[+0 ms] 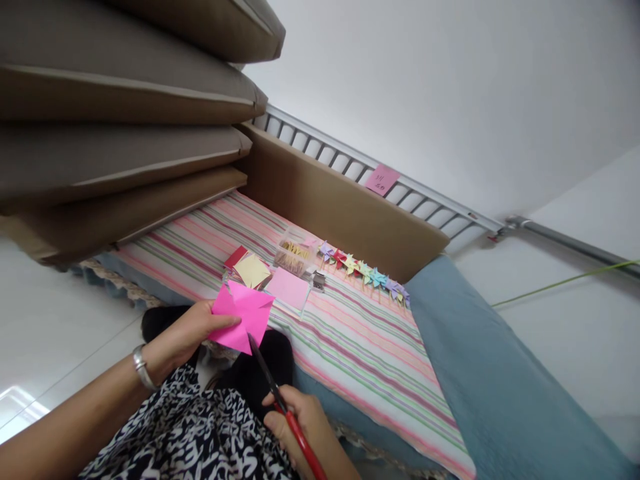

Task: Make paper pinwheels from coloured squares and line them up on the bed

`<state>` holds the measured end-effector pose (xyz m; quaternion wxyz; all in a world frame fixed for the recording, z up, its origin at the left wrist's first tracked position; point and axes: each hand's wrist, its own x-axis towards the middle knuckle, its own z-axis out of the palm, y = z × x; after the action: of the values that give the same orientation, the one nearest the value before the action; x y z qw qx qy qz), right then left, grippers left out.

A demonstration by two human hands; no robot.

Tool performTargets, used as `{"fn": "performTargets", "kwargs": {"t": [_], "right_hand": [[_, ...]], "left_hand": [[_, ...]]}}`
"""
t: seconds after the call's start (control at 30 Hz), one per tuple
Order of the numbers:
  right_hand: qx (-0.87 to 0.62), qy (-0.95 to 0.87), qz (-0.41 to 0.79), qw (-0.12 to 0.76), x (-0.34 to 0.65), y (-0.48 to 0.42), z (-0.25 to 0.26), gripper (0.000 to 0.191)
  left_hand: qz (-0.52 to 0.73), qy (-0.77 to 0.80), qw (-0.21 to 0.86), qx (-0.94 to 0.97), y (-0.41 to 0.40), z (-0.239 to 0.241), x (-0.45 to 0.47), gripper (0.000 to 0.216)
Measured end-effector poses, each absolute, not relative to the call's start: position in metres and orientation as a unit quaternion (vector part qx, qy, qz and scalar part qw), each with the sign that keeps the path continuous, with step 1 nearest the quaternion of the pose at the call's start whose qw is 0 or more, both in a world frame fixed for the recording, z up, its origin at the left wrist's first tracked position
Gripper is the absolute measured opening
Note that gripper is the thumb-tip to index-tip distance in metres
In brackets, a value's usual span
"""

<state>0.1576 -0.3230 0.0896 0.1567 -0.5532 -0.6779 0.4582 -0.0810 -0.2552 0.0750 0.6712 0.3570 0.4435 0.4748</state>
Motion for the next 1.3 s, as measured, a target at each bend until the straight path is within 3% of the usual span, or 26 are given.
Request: {"fn": "performTargets", "kwargs": {"t": [0.5, 1.3], "right_hand": [[-0.571, -0.683, 0.432, 0.145, 0.1542, -0.3216, 0.0855, 0.02], [-0.562, -0.676, 0.449, 0.161, 0.1529, -0.3205, 0.0835, 0.014]], "left_hand": [[0.472, 0.452, 0.671, 0.351, -0.2569, 0.0756, -0.0779, 0.029], [0.466, 0.466, 0.662, 0.357, -0.2547, 0.0784, -0.0746, 0.03]]}}
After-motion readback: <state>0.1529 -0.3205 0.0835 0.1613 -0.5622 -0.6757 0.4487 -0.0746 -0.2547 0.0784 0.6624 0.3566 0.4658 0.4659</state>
